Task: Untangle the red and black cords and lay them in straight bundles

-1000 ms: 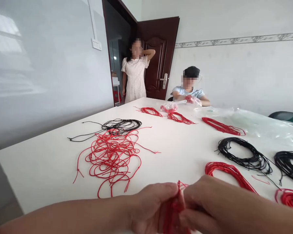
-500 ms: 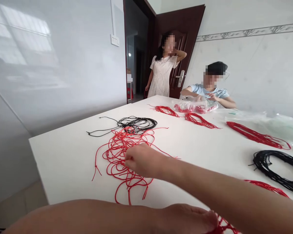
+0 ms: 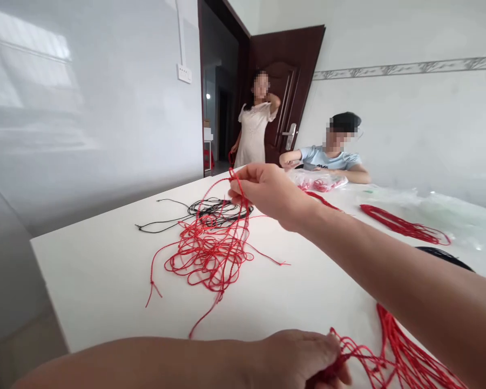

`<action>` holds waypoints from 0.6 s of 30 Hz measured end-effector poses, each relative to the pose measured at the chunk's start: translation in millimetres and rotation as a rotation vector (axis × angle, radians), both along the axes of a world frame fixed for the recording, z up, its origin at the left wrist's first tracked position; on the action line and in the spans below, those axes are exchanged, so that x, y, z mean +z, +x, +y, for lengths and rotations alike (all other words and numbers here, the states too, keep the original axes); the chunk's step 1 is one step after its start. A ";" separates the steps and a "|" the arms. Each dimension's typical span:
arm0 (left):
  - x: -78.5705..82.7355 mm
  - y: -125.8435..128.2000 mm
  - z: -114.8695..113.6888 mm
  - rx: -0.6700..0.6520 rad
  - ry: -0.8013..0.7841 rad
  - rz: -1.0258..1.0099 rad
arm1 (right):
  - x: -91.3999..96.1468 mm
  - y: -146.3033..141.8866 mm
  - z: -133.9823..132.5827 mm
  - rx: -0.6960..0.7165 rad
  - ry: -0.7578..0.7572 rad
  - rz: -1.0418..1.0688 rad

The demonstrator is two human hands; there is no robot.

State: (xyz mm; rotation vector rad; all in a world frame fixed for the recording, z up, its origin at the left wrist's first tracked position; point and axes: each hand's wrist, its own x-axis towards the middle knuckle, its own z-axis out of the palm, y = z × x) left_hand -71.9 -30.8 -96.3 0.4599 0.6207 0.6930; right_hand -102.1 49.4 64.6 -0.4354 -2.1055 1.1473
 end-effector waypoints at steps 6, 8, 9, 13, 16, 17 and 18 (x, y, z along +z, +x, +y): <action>16.7 -11.0 -8.3 0.052 0.033 0.078 | 50.3 63.1 17.4 -0.198 0.072 0.412; 18.1 -11.8 -9.5 0.067 0.013 0.055 | 62.4 89.1 22.2 -0.280 0.152 0.441; 18.9 -12.2 -10.3 0.068 -0.008 0.033 | 67.3 102.8 23.1 -0.314 0.197 0.450; 22.7 -14.6 -13.0 0.096 -0.031 -0.046 | 79.1 159.2 11.0 -0.409 0.296 0.291; 24.3 -16.5 -11.9 0.151 0.036 -0.018 | 75.4 194.5 -11.9 -0.353 0.208 -0.010; 24.3 -16.6 -11.2 0.165 0.050 -0.015 | 69.3 201.9 -20.3 -0.265 0.133 -0.137; 24.0 -16.3 -10.8 0.179 0.059 -0.015 | 59.9 206.3 -28.3 -0.157 0.030 -0.274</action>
